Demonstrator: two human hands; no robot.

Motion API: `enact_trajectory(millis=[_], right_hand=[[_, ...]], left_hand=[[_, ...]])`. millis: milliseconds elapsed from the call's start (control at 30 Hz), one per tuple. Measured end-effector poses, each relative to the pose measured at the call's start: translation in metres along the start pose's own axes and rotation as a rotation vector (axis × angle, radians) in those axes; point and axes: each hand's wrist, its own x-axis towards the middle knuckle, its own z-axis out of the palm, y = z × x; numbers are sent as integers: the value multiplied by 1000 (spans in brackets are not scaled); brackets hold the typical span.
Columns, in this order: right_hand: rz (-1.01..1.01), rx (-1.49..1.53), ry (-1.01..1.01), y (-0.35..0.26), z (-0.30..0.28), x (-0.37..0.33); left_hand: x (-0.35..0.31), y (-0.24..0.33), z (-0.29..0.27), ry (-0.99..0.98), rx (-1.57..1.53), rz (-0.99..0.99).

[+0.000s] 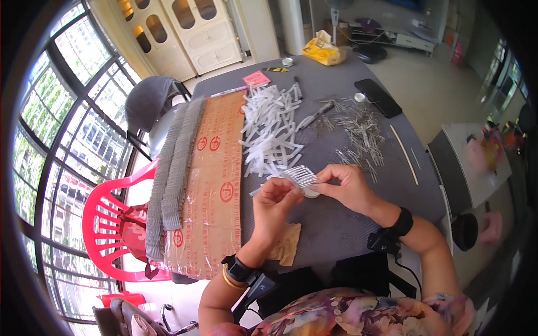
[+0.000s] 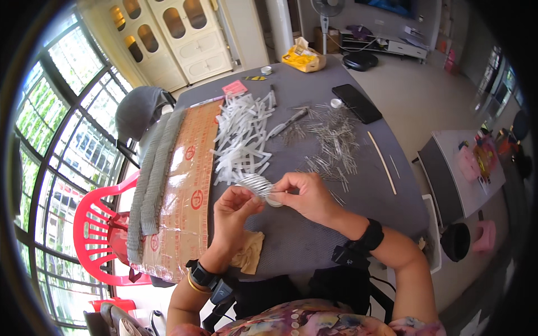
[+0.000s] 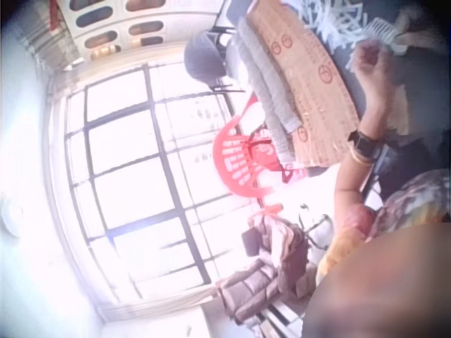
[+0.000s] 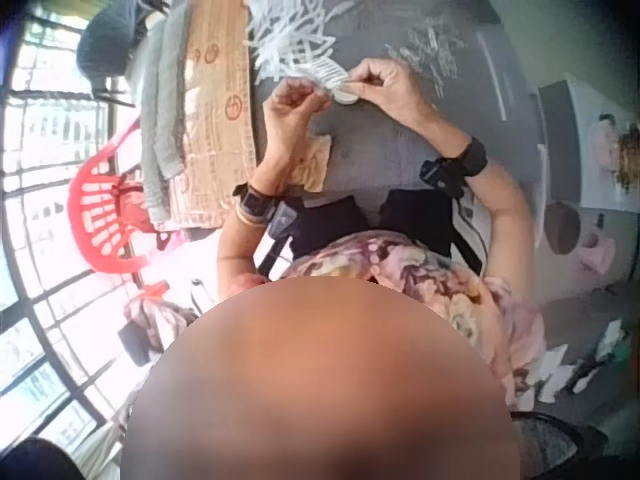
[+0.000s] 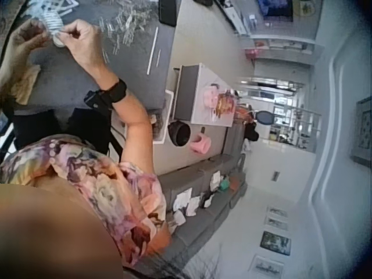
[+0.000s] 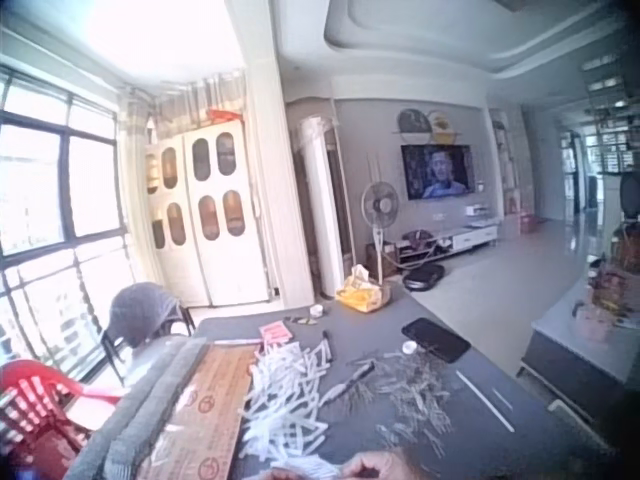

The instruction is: The person assembles objects by placing white plastic strips into a small circular base and securing them with metal pins.

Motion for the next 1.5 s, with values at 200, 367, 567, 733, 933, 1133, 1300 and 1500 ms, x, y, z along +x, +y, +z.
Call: enact_trajectory(millis=[200,367,567,733,933,1133,1300,1500], right_hand=[[-1,39,169,-7,-53,21],[82,-579,-30,9,-81,17],[-146,-951,-72,27,-47,19],[-75,-806,-81,34,-39,15],[-149,-698,199,29,-62,17],[-127,-496,45,29,-52,13],[-48,-374,-62,33,-48,14],[-192,-661,148,17,-58,20]], left_hand=[[5,5,-5,34,-61,-84],[9,9,0,52,-154,-166],[7,6,2,59,-93,-148],[2,6,-4,85,-186,-130],[8,6,0,92,-184,-148],[8,4,-2,110,-213,-149],[4,8,0,144,-205,-165],[4,10,-4,115,-152,-151]])
